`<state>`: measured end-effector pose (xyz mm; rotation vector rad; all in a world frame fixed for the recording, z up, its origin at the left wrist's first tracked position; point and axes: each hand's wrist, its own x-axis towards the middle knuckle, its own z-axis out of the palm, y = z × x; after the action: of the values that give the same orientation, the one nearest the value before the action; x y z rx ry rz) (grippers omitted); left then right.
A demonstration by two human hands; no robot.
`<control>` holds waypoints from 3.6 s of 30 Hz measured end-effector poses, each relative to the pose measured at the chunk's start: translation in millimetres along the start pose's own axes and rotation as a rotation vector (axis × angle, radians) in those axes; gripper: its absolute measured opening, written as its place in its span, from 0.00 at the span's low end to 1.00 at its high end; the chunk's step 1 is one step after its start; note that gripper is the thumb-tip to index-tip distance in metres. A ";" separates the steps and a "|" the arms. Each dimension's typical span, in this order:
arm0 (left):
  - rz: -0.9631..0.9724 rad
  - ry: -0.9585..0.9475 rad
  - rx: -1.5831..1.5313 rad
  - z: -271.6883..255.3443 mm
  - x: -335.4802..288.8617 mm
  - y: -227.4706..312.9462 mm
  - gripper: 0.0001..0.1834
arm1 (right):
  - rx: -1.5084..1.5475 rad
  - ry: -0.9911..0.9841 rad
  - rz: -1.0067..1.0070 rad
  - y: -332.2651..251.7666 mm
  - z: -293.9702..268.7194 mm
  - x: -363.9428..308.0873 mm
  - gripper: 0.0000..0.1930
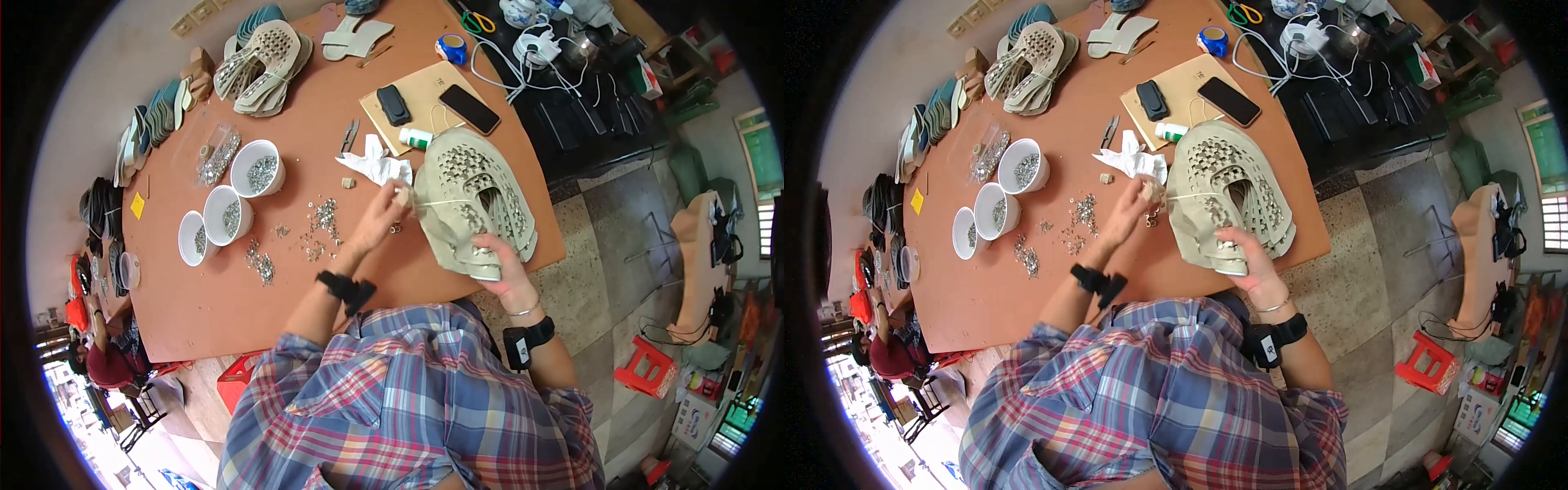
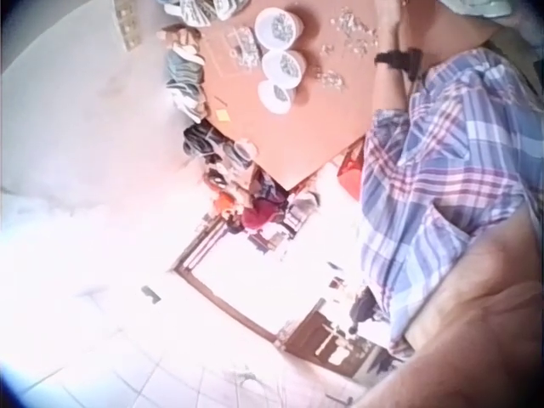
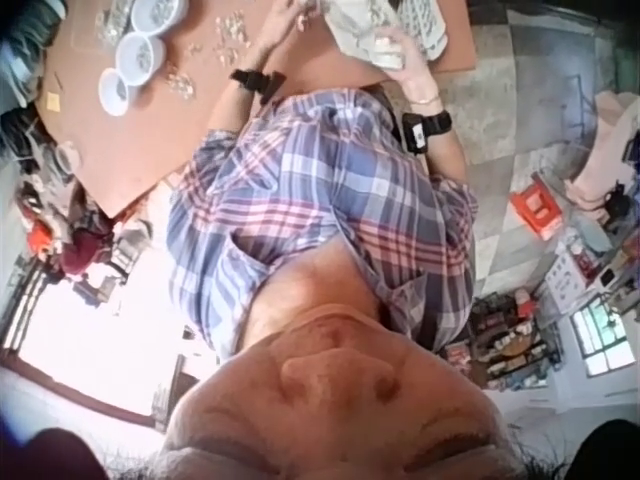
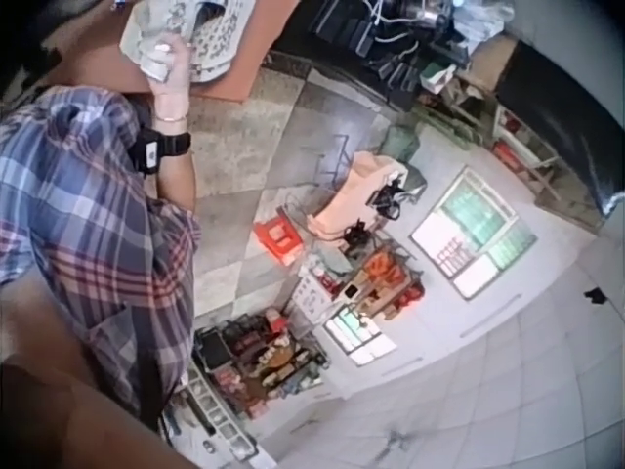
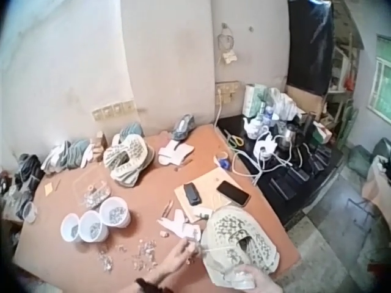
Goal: The recorder is sorting and counting stacks of shoe upper components on a table.
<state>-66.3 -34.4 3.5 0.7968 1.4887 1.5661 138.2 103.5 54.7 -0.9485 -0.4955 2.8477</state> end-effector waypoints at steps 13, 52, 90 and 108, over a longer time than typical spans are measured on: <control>0.165 -0.016 0.651 55.3 68.7 59.1 0.19 | -0.728 0.003 -0.109 32.3 -11.0 9.8 0.31; -0.850 -0.130 -0.554 36.7 3.4 4.9 0.23 | -1.019 0.064 -0.562 25.3 -56.0 48.5 0.07; -0.491 0.076 0.383 11.4 -29.6 -36.5 0.51 | -1.285 -0.135 -0.503 2.6 65.7 75.7 0.12; -0.082 0.195 0.198 9.0 -10.0 -5.5 0.25 | -1.820 0.116 -0.549 -97.5 26.1 48.5 0.16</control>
<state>-53.0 -39.0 -0.2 0.6983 1.8169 1.4856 82.9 197.6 79.6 -0.7084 -2.7802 1.2084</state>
